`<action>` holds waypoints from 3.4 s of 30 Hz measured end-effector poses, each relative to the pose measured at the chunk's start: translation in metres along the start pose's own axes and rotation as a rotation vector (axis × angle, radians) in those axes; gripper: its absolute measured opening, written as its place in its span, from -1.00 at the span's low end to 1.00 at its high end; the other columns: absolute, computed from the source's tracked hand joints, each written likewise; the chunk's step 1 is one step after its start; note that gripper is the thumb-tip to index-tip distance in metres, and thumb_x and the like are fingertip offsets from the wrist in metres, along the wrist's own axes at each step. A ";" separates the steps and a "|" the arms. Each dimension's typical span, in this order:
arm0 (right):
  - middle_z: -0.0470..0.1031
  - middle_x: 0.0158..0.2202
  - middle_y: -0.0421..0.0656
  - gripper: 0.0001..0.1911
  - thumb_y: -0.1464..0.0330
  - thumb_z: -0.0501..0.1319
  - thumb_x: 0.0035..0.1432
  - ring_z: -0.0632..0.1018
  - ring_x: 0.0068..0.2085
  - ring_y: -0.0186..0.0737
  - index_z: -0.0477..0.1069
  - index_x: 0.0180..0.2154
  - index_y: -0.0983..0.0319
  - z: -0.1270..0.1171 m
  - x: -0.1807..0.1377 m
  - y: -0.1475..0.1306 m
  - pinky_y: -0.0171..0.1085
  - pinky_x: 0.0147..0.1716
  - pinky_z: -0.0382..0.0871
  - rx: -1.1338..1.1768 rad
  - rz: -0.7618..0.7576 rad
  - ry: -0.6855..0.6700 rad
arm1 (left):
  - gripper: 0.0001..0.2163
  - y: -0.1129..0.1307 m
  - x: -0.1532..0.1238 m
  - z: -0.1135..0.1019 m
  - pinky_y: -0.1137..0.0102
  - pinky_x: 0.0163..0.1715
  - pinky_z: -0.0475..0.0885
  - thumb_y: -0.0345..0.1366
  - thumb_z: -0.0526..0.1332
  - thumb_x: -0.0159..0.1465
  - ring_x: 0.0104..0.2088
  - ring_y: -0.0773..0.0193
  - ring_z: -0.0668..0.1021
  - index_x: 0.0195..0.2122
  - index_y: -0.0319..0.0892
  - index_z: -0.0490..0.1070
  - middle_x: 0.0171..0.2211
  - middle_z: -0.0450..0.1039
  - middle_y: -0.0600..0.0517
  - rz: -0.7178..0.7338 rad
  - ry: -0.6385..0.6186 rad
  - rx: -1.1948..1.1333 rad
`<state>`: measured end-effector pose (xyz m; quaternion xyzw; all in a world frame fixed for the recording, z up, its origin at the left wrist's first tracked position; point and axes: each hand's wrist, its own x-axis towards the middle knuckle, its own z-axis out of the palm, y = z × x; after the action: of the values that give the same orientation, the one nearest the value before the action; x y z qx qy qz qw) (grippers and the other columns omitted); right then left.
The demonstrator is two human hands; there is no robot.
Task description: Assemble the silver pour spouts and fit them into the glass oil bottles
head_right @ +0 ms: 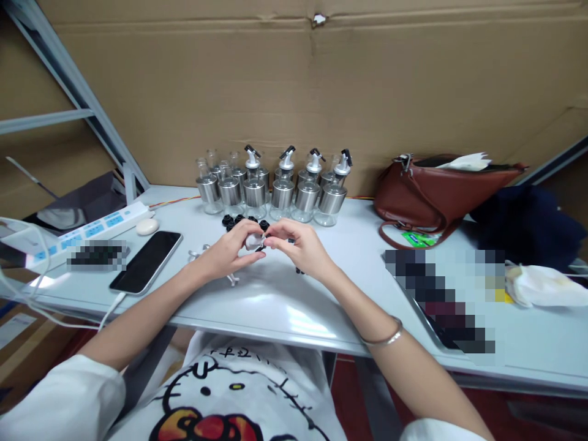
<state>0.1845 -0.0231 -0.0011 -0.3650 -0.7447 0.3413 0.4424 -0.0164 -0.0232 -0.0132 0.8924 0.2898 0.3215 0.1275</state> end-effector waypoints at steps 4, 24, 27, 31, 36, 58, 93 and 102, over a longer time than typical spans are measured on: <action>0.54 -0.34 -0.12 -0.70 0.13 0.32 -0.02 0.53 -0.36 -0.23 0.49 -0.34 0.23 0.001 -0.001 -0.005 -0.21 -0.26 0.45 0.052 0.009 -0.013 | -0.83 0.001 0.002 -0.004 0.35 -0.18 0.41 -0.22 0.03 0.35 -0.20 0.26 0.46 -0.14 -0.20 0.26 -0.20 0.34 -0.07 0.028 0.031 -0.013; 0.55 -0.45 -0.17 -0.72 0.19 0.42 -0.17 0.52 -0.40 -0.24 0.50 -0.43 0.22 -0.003 0.000 -0.005 -0.20 -0.29 0.43 0.141 0.095 -0.033 | -0.78 -0.001 0.000 0.000 0.30 -0.11 0.40 -0.17 0.11 0.31 -0.14 0.23 0.46 -0.10 -0.17 0.24 -0.15 0.34 -0.08 0.069 0.032 -0.038; 0.55 -0.41 -0.17 -0.67 0.21 0.45 -0.23 0.53 -0.39 -0.24 0.50 -0.38 0.22 -0.003 0.001 -0.006 -0.21 -0.28 0.44 0.195 0.102 -0.063 | -0.84 0.001 0.000 -0.002 0.33 -0.16 0.40 -0.22 0.03 0.35 -0.15 0.23 0.47 -0.16 -0.19 0.25 -0.18 0.36 -0.09 0.066 0.059 -0.059; 0.54 -0.44 -0.17 -0.71 0.20 0.42 -0.17 0.52 -0.42 -0.28 0.49 -0.42 0.23 -0.003 0.001 -0.005 -0.24 -0.33 0.43 0.219 0.104 -0.062 | -0.78 0.002 0.000 -0.003 0.35 -0.23 0.41 -0.17 0.14 0.29 -0.24 0.26 0.47 -0.14 -0.18 0.24 -0.22 0.37 -0.06 0.088 0.066 -0.046; 0.54 -0.40 -0.19 -0.68 0.24 0.44 -0.18 0.53 -0.39 -0.27 0.49 -0.35 0.23 -0.003 0.000 -0.003 -0.24 -0.32 0.43 0.261 0.097 -0.098 | -0.85 -0.002 0.000 -0.002 0.38 -0.25 0.41 -0.23 0.08 0.32 -0.26 0.29 0.47 -0.16 -0.18 0.22 -0.23 0.37 -0.04 0.085 0.100 -0.053; 0.48 -0.55 -0.25 -0.73 0.26 0.43 -0.19 0.46 -0.49 -0.35 0.47 -0.43 0.25 -0.002 0.001 -0.004 -0.31 -0.42 0.33 0.324 0.172 -0.077 | -0.65 -0.002 -0.002 0.005 0.40 -0.28 0.44 -0.19 0.21 0.24 -0.29 0.31 0.51 -0.05 -0.13 0.10 -0.18 0.38 -0.04 0.044 0.137 -0.148; 0.48 -0.48 -0.23 -0.70 0.17 0.38 -0.09 0.47 -0.45 -0.35 0.43 -0.40 0.24 -0.001 0.002 -0.005 -0.29 -0.36 0.38 0.371 0.137 -0.102 | -0.54 -0.003 -0.003 0.014 0.32 -0.22 0.47 -0.20 0.23 0.23 -0.15 0.25 0.54 0.03 -0.06 -0.02 -0.09 0.34 -0.07 0.106 0.200 -0.136; 0.45 -0.49 -0.29 -0.60 0.04 0.32 -0.05 0.53 -0.46 -0.37 0.33 -0.34 0.18 -0.023 0.015 0.008 -0.28 -0.31 0.49 0.515 0.229 0.208 | -0.58 -0.010 -0.001 0.007 0.30 -0.11 0.43 -0.31 0.13 0.30 -0.12 0.29 0.50 0.15 -0.08 0.04 0.06 0.30 -0.15 0.004 0.253 -0.110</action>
<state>0.2021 -0.0024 0.0067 -0.3552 -0.5382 0.5274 0.5532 -0.0173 -0.0160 -0.0236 0.8369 0.2837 0.4474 0.1379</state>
